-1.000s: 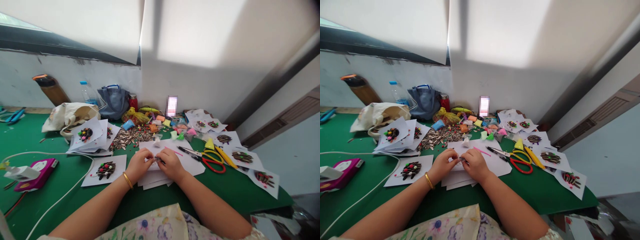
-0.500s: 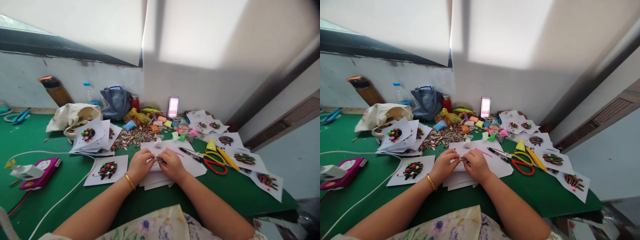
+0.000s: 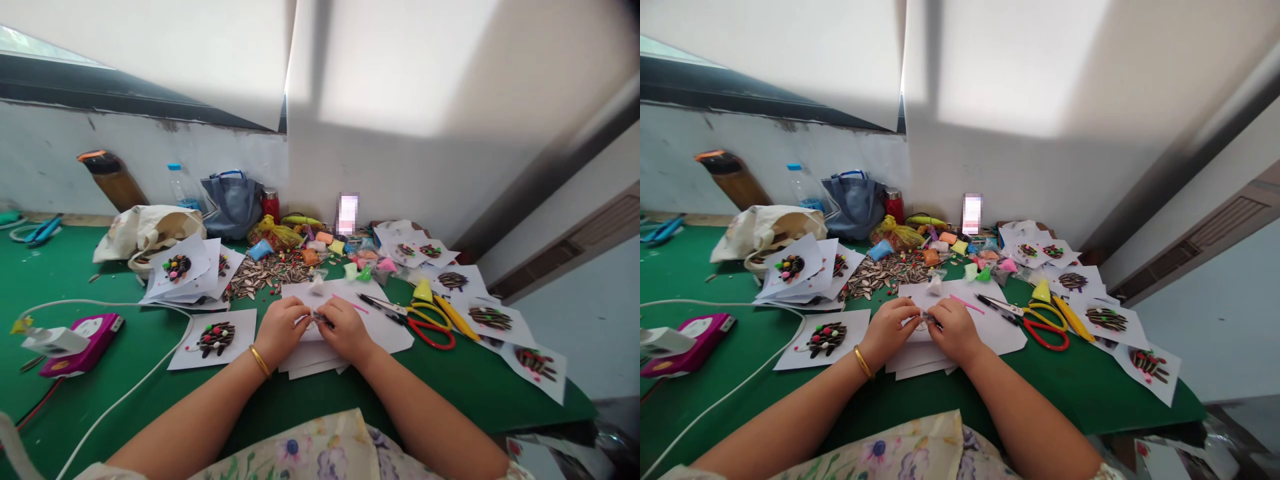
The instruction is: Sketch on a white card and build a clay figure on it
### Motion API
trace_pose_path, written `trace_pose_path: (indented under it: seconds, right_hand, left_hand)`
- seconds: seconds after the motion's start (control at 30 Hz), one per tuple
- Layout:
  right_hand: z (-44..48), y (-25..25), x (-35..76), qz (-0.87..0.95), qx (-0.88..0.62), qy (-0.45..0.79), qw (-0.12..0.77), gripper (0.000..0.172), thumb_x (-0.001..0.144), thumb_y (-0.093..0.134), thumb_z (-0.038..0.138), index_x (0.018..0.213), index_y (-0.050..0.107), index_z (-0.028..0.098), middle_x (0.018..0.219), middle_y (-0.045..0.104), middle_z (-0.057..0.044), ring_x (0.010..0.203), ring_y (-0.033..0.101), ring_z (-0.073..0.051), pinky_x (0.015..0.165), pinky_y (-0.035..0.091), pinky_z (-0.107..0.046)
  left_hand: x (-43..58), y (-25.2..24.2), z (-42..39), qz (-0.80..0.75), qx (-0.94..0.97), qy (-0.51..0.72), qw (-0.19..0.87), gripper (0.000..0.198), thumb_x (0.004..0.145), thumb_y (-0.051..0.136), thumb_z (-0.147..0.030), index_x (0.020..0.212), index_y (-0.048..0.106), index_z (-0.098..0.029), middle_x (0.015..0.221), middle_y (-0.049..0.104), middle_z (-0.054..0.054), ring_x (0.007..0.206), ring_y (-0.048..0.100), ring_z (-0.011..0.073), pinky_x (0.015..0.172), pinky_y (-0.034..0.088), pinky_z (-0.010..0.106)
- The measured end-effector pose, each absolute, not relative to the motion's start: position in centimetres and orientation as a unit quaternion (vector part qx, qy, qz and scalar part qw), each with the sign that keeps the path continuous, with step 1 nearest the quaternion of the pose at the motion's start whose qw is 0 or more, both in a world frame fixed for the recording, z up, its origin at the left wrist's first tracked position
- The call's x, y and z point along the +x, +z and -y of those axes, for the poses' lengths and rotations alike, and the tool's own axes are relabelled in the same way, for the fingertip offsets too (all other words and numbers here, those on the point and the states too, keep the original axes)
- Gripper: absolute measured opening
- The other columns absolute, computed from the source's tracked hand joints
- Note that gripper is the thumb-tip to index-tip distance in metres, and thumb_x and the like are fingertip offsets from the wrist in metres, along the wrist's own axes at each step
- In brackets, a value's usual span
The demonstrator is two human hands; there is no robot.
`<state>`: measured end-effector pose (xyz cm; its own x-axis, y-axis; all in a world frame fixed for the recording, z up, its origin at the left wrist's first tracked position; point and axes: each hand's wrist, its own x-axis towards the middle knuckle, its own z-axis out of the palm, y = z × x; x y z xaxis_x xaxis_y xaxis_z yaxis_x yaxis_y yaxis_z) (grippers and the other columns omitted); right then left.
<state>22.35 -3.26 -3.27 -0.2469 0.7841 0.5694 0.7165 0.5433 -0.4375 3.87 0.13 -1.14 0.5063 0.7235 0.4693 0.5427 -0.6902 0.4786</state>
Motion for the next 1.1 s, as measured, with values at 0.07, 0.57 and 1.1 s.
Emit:
trace_pose_path:
  seconds: [0.07, 0.57, 1.1]
  right_hand:
    - [3.26, -3.24, 22.36, 0.787, -0.477, 0.044, 0.389, 0.011, 0.085, 0.056, 0.017, 0.092, 0.063, 0.021, 0.084, 0.059, -0.005, 0.082, 0.055, -0.021, 0.075, 0.043, -0.033]
    - [3.3, -3.01, 22.34, 0.774, -0.475, 0.085, 0.409, 0.008, 0.085, 0.056, 0.017, 0.09, 0.062, 0.02, 0.083, 0.059, -0.004, 0.083, 0.055, -0.019, 0.076, 0.043, -0.032]
    - [3.22, -2.88, 22.45, 0.763, -0.479, 0.093, 0.425, 0.011, 0.082, 0.056, 0.013, 0.088, 0.062, 0.02, 0.081, 0.058, -0.003, 0.081, 0.054, -0.019, 0.074, 0.044, -0.031]
  left_hand:
    - [3.92, -1.08, -0.09, -0.362, 0.859, 0.336, 0.132, 0.012, 0.086, 0.06, -0.019, 0.083, 0.071, -0.021, 0.083, 0.065, 0.004, 0.076, 0.06, 0.0166, 0.074, 0.045, 0.031]
    - [3.68, -1.0, -0.34, -0.38, 0.813, 0.389, 0.207, 0.004, 0.081, 0.069, -0.021, 0.077, 0.069, -0.02, 0.08, 0.062, 0.001, 0.078, 0.059, 0.0156, 0.074, 0.047, 0.028]
    - [3.51, -1.14, -0.64, -0.393, 0.811, 0.382, 0.205, 0.009, 0.08, 0.073, -0.028, 0.08, 0.073, -0.02, 0.078, 0.065, 0.002, 0.075, 0.061, 0.0155, 0.073, 0.047, 0.028]
